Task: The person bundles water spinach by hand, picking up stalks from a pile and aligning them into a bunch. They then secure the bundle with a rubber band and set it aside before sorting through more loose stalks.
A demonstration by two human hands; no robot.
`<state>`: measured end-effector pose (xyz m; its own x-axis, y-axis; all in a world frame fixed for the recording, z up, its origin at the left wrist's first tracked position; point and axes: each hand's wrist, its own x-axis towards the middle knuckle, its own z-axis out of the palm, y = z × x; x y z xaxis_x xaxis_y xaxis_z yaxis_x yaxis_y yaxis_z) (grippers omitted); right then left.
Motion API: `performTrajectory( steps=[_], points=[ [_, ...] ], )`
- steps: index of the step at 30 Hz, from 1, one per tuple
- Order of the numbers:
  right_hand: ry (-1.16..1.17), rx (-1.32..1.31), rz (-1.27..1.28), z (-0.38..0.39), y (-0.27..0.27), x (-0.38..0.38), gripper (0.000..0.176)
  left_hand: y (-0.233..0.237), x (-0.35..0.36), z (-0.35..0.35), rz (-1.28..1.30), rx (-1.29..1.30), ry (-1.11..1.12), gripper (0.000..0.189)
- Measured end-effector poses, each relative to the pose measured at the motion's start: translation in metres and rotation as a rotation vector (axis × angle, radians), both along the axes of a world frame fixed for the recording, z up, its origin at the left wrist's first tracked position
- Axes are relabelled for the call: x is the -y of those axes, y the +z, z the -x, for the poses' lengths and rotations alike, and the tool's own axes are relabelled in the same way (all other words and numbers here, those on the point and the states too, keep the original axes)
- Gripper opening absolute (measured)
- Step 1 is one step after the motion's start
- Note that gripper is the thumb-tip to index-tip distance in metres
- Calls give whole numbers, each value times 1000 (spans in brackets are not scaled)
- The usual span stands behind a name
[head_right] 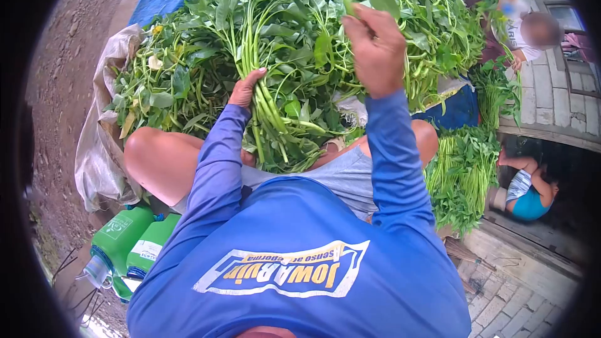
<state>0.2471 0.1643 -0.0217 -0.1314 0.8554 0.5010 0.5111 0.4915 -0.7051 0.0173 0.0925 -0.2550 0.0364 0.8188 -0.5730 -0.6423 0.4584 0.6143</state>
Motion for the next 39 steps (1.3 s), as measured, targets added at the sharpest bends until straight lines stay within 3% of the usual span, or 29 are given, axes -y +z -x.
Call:
performTrajectory(
  steps=[2,4,6,8,11,14,15,18,19,22,24,25,28,30,31,32,33,34,36,38,39],
  points=[
    [52,50,-49,21,-29,-16,23,-14,-3,-5,2,55,17,33],
    [141,21,189,47,-55,-2,21,-14,-1,-9,42,172,-23,33],
    [226,125,673,54,-102,18,21,-6,2,-14,44,359,-48,28],
    [182,295,655,47,-150,45,25,-15,6,-21,76,447,45,26],
    [-21,93,895,30,-208,59,27,-33,17,-20,32,475,72,25],
    [-90,157,975,32,-211,71,28,-49,13,-36,6,308,199,25],
    [-108,145,1010,34,-212,71,29,-47,13,-45,-134,26,329,34],
    [-60,321,866,45,-211,77,28,-39,13,-57,-183,-382,304,44],
    [-73,283,901,49,-206,79,27,-46,14,-48,-105,-248,127,43],
    [175,440,899,35,-186,50,27,-46,16,-40,-127,-356,70,33],
    [-37,140,664,39,-180,14,32,-24,21,-40,-148,-228,87,27],
    [-154,143,730,44,-184,-10,33,-16,23,-38,-152,-239,68,27],
    [-199,-116,858,75,-219,-54,35,12,21,-32,-170,-252,-39,27],
    [0,-53,539,104,-216,-54,33,22,19,-26,-167,-253,-111,27],
    [140,112,374,115,-208,-56,30,23,19,-19,-95,-194,-114,27],
    [230,109,361,128,-213,-62,30,25,20,-6,-19,-175,-168,27],
    [280,151,572,135,-183,-57,30,25,21,-2,-38,-159,-110,28],
    [351,214,512,146,-192,-67,33,26,20,1,-63,-140,-54,28],
    [468,271,-6,161,-197,-83,31,14,19,11,-98,-152,49,31],
    [605,-319,850,144,-127,-81,30,59,20,22,-38,-124,153,32],
    [396,-438,834,127,-120,-95,30,76,19,31,-38,-96,180,32]
  ],
)
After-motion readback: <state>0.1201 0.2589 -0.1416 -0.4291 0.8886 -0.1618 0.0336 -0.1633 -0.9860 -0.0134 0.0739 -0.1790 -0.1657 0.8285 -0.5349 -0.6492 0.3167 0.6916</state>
